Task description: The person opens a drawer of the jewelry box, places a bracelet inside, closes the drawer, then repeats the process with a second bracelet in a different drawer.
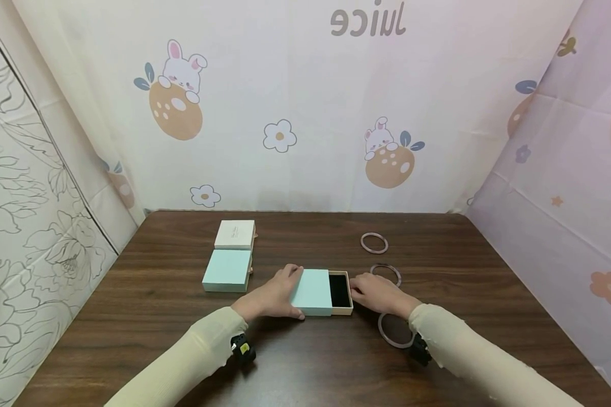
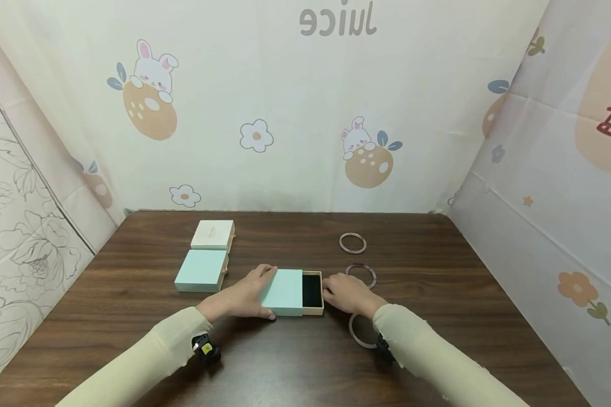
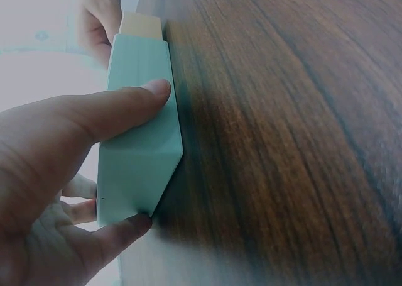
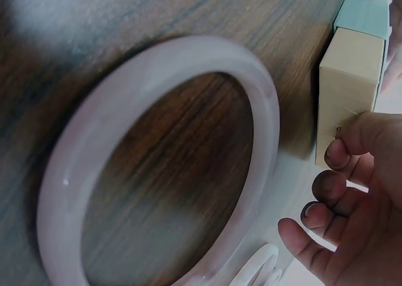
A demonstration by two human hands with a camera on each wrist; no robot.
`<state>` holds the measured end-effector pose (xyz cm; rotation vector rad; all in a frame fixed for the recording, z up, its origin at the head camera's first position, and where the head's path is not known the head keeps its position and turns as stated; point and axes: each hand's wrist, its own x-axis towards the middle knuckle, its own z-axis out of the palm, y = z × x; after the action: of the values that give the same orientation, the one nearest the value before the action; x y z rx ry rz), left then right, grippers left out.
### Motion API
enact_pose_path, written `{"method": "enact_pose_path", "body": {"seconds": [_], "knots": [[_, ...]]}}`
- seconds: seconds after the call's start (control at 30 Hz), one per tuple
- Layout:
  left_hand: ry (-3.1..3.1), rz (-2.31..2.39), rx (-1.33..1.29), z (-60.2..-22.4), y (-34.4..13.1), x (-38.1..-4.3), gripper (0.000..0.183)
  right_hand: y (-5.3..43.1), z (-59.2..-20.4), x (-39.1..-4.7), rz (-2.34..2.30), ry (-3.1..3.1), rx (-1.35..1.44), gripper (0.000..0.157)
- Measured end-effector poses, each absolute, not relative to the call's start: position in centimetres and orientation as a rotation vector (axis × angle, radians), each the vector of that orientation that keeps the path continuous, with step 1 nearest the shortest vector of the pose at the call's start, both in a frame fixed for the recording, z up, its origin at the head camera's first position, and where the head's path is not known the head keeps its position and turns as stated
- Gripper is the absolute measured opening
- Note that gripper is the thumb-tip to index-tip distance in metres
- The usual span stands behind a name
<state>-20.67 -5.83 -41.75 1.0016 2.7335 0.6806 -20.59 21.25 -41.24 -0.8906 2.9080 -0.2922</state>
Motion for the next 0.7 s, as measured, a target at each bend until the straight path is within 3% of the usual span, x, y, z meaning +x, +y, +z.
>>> {"method": "enact_pose_path", "body": {"seconds": [0.7], "knots": [[2.729, 0.678, 0.976, -41.64, -5.76, -20.64, 0.101, 21.55, -41.15, -20.4, -0.268, 2.925, -0.92, 0.027]]}}
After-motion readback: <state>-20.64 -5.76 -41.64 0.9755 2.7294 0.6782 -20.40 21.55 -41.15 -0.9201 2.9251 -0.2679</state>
